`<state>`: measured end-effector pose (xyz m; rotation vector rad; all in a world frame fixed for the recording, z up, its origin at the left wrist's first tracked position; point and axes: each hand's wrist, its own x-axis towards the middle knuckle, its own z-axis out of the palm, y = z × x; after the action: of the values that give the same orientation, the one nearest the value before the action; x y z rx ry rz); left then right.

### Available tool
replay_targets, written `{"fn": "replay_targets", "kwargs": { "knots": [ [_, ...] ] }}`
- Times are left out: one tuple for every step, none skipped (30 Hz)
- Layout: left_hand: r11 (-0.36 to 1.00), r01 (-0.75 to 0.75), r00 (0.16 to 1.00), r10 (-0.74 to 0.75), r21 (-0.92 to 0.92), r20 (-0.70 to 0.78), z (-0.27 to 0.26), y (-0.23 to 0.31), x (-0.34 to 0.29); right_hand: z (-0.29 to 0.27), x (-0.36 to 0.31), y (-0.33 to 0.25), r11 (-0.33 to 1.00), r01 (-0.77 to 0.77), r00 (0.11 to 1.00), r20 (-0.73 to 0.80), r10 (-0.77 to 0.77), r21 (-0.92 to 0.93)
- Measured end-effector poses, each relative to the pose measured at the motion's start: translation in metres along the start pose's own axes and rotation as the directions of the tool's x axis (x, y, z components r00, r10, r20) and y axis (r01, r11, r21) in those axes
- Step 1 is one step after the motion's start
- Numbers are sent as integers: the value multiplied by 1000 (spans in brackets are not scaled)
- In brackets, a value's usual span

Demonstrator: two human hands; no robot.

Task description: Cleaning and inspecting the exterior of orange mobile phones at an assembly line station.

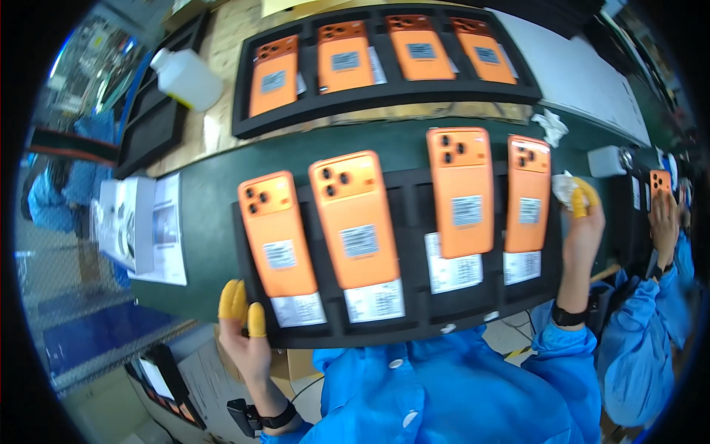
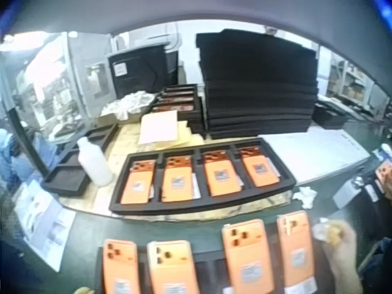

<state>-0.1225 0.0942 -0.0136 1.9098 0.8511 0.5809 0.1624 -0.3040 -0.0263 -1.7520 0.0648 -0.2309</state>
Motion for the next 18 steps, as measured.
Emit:
{"fn": "replay_targets", "kwargs": {
  "knots": [
    [996, -22, 999, 20, 88, 27, 3, 12, 0, -1, 4, -13, 974, 129, 991, 3, -130, -185],
    [937, -191, 980, 197, 292, 7, 7, 35, 3, 5, 2, -32, 971, 149, 989, 20, -147, -189],
    [837, -383, 919, 386, 391, 74, 9, 43, 5, 15, -2, -50, 966, 171, 985, 35, -167, -193],
    [798, -518, 855, 480, 306, 195, 17, 51, 5, 33, -9, -65, 963, 229, 971, 109, -214, -144],
    [774, -574, 787, 431, 268, 442, 27, 62, 3, 66, -23, -88, 941, 310, 936, 216, -277, -138],
    [668, -676, 693, 434, 310, 576, 40, 74, 1, 96, -33, -99, 898, 415, 873, 344, -346, -150],
    [644, -713, 651, 462, 276, 602, 54, 69, -2, 121, -39, -100, 849, 512, 779, 486, -397, -127],
    [623, -749, 590, 473, 225, 654, 64, 67, 4, 149, -47, -102, 692, 700, 631, 608, -482, -177],
    [634, -742, 596, 477, 216, 646, 72, 65, 9, 173, -52, -99, 588, 802, 488, 684, -542, -106],
    [628, -749, 582, 469, 213, 664, 78, 62, 12, 195, -63, -90, 573, 815, 452, 713, -536, -85],
    [623, -754, 569, 462, 207, 680, 80, 60, 15, 214, -70, -91, 556, 829, 392, 761, -517, -49],
    [601, -766, 557, 445, 227, 702, 84, 57, 15, 224, -72, -82, 494, 870, 299, 804, -514, -8],
    [616, -756, 564, 444, 220, 696, 85, 57, 15, 237, -75, -79, 475, 879, 291, 816, -500, -22],
    [625, -745, 562, 399, 234, 725, 85, 58, 14, 241, -73, -79, 480, 877, 283, 810, -514, -1],
    [632, -733, 559, 350, 251, 752, 84, 58, 14, 244, -72, -80, 487, 873, 274, 803, -529, 23],
    [630, -743, 571, 421, 226, 705, 85, 56, 14, 241, -71, -80, 486, 874, 263, 815, -517, 26],
    [645, -731, 580, 415, 223, 701, 85, 53, 14, 232, -68, -80, 481, 876, 236, 841, -488, 33],
    [662, -722, 586, 433, 199, 686, 86, 50, 12, 223, -66, -79, 475, 879, 213, 863, -459, 36]
  ]
}}
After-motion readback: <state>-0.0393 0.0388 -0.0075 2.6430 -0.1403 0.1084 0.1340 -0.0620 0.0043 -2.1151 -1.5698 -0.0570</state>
